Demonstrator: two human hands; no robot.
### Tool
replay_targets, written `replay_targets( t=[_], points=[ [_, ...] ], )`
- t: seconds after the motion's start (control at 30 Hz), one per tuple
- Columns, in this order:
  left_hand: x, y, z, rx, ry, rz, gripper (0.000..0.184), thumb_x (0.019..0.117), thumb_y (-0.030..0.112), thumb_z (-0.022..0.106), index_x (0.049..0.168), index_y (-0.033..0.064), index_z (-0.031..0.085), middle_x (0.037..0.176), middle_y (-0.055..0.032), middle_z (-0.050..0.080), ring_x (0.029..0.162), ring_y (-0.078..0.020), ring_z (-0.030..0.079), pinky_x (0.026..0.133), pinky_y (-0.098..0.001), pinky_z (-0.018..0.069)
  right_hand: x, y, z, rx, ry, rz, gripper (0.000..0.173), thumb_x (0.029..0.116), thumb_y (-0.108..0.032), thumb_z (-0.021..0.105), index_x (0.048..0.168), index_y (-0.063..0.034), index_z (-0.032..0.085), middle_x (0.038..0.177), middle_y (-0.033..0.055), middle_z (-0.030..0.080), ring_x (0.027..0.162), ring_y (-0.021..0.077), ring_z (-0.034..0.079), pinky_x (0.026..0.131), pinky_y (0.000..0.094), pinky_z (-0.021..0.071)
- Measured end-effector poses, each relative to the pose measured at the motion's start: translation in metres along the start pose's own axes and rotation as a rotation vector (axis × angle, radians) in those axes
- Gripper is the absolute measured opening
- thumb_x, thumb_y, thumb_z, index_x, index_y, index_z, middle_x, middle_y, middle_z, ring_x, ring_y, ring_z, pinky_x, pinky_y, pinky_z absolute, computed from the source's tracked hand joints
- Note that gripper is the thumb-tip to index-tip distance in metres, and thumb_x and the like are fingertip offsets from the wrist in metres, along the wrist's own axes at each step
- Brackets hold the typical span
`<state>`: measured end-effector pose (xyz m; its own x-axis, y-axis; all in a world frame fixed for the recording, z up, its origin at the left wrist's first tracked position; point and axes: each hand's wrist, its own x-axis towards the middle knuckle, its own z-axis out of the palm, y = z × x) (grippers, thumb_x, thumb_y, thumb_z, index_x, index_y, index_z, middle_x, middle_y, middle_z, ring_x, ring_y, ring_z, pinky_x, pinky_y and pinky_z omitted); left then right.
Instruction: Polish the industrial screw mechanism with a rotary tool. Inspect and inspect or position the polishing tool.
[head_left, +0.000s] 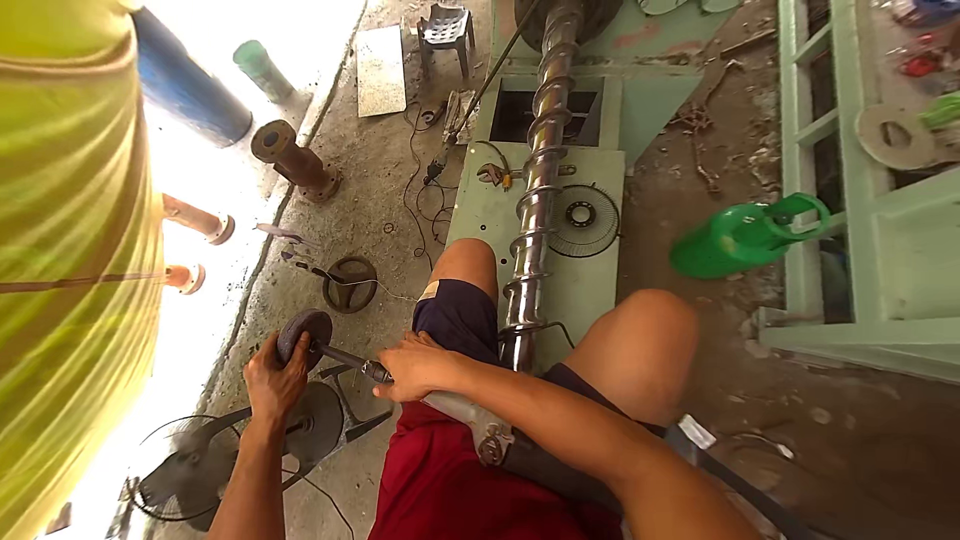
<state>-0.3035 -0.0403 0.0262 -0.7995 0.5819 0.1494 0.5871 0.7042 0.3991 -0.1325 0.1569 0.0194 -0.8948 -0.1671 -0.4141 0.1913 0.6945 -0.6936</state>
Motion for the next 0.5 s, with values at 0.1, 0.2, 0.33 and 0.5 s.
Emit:
replay_targets(
  t=[0.1, 0.2, 0.33, 0.5],
  points=[
    [-0.002, 0.002, 0.002, -0.003, 0.005, -0.006, 0.043, 0.1003, 0.040, 0.061, 0.101, -0.0016, 0.069, 0.082, -0.0176, 0.068, 0.077, -0.0289, 0.067, 0.073, -0.0534, 0.0514, -0.002, -0.006, 0.005, -0.010, 0.055, 0.029, 0.046, 0.0922, -0.037, 0.070, 0.125, -0.0069, 0.061, 0.113, 0.0170, 0.069, 0.114, 0.0386, 0.062, 0.097, 0.0630, 0.0442],
    [0.000, 0.005, 0.001, 0.002, -0.011, -0.012, 0.042, 0.1006, 0.040, 0.061, 0.100, -0.0020, 0.068, 0.081, -0.0183, 0.067, 0.077, -0.0306, 0.067, 0.073, -0.0549, 0.0500, -0.005, -0.022, 0.022, -0.148, 0.204, 0.109, 0.080, 0.0795, -0.030, 0.084, 0.148, -0.0102, 0.048, 0.133, 0.0256, 0.059, 0.131, 0.0468, 0.050, 0.102, 0.0652, 0.0416],
    [-0.001, 0.006, 0.000, 0.004, -0.005, -0.011, 0.044, 0.1002, 0.041, 0.060, 0.101, -0.0024, 0.068, 0.081, -0.0190, 0.067, 0.077, -0.0320, 0.067, 0.073, -0.0565, 0.0503, -0.002, -0.008, 0.016, -0.116, 0.121, 0.089, 0.088, 0.0859, -0.070, 0.068, 0.145, -0.0074, 0.051, 0.137, 0.0252, 0.056, 0.133, 0.0449, 0.048, 0.106, 0.0640, 0.0388],
    [-0.001, 0.005, 0.001, -0.010, -0.002, -0.016, 0.043, 0.0999, 0.039, 0.061, 0.100, -0.0032, 0.068, 0.082, -0.0192, 0.067, 0.077, -0.0306, 0.066, 0.073, -0.0551, 0.0504, 0.000, -0.010, 0.011, -0.052, 0.099, 0.057, 0.049, 0.0966, -0.045, 0.063, 0.129, -0.0087, 0.060, 0.112, 0.0153, 0.070, 0.118, 0.0383, 0.060, 0.099, 0.0619, 0.0419]
  ],
)
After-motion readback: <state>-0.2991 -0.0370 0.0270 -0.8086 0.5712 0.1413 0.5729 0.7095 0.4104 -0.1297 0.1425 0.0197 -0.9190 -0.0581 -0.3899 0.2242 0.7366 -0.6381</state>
